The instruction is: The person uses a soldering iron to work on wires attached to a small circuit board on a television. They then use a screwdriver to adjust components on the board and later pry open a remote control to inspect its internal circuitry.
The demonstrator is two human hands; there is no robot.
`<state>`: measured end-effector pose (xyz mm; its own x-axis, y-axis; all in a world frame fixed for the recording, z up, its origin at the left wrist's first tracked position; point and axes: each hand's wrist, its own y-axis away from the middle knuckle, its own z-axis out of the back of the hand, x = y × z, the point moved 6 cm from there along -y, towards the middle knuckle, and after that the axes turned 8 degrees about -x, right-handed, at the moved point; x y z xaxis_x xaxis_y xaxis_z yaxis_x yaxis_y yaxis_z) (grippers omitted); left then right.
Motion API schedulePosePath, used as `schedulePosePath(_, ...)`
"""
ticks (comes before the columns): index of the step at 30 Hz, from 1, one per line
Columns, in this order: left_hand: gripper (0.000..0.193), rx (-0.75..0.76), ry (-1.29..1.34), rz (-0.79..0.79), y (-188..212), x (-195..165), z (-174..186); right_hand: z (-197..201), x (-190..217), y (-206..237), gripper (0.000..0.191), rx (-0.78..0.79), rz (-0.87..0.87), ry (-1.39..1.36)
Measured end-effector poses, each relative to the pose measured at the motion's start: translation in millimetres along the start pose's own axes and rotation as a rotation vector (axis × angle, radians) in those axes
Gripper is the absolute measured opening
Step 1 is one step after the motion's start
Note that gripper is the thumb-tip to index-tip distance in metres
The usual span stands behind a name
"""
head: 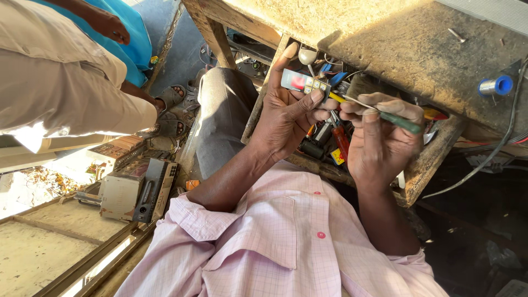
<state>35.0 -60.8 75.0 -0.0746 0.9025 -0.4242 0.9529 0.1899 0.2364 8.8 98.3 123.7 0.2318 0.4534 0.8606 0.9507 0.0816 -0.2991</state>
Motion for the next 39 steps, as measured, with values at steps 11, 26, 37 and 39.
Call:
schedulePosePath(11, 0.08, 0.004, 0.008, 0.023, 1, 10, 9, 1, -1, 10, 0.034, 0.002, 0.175, 0.238)
schedulePosePath(26, 0.054, 0.027, 0.029, 0.126, 3, 20, 10, 6, -4, 18, 0.026, 0.022, 0.203, 0.402)
schedulePosePath(37, 0.053, -0.008, 0.029, 0.128, 3, 22, 12, 7, -5, 20, 0.027, 0.01, 0.203, 0.449)
schedulePosePath(39, 0.054, 0.004, 0.013, 0.136, 3, 22, 12, 8, -6, 20, 0.027, 0.013, 0.211, 0.457)
